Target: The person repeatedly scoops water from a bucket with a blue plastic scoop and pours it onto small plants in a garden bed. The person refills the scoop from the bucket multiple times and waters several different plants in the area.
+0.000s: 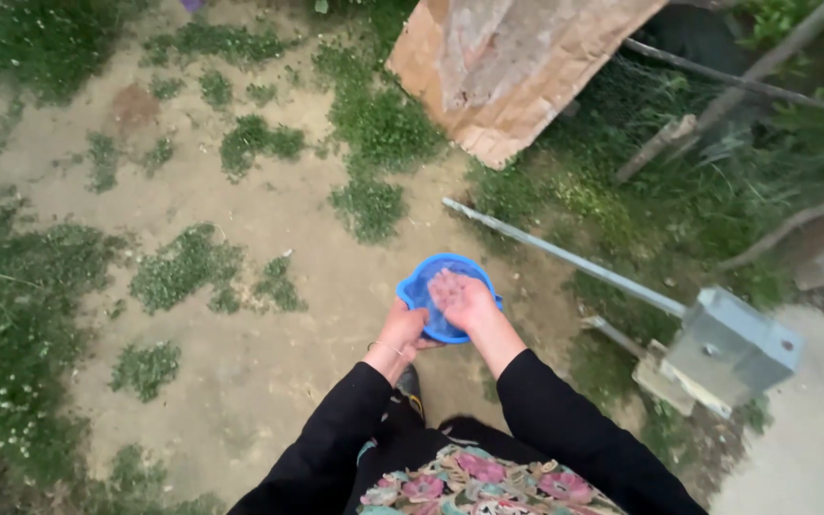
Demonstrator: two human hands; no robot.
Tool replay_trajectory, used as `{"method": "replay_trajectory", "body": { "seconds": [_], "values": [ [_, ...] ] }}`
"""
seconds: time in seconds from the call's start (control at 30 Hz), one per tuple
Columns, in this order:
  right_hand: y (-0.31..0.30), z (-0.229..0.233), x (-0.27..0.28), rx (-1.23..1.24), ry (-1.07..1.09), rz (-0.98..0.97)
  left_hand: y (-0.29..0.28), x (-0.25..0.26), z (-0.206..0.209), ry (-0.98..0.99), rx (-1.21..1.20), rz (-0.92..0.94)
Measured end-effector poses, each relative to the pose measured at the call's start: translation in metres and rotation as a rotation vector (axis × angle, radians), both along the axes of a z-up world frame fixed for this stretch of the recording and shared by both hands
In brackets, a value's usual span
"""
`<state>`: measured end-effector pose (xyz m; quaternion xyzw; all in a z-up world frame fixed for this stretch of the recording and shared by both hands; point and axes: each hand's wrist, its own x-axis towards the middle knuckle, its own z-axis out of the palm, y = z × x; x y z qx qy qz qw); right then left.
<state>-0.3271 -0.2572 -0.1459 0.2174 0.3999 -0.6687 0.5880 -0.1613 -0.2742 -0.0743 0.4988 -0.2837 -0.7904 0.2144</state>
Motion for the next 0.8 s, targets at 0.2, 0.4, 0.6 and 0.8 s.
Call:
{"method": "replay_trajectory", "body": {
  "seconds": [0.2,0.4,0.6,0.8],
  "values": [
    [-0.117,-0.022,-0.055,-0.104,-0.152,-0.156,-0.094,-0.050,0.044,0.021,0.025,0.052],
    [-0.218,0.030,-0.099,-0.135,-0.251,-0.118,-0.203,-0.104,0.013,0.034,0.045,0.171],
    [-0.353,-0.080,-0.180,-0.071,-0.159,0.010,-0.316,-0.172,-0.045,0.048,0.038,0.252],
    [-0.472,0.012,-0.244,-0.126,-0.191,0.151,-0.404,-0.226,0.051,0.055,0.086,0.327]
  ]
}}
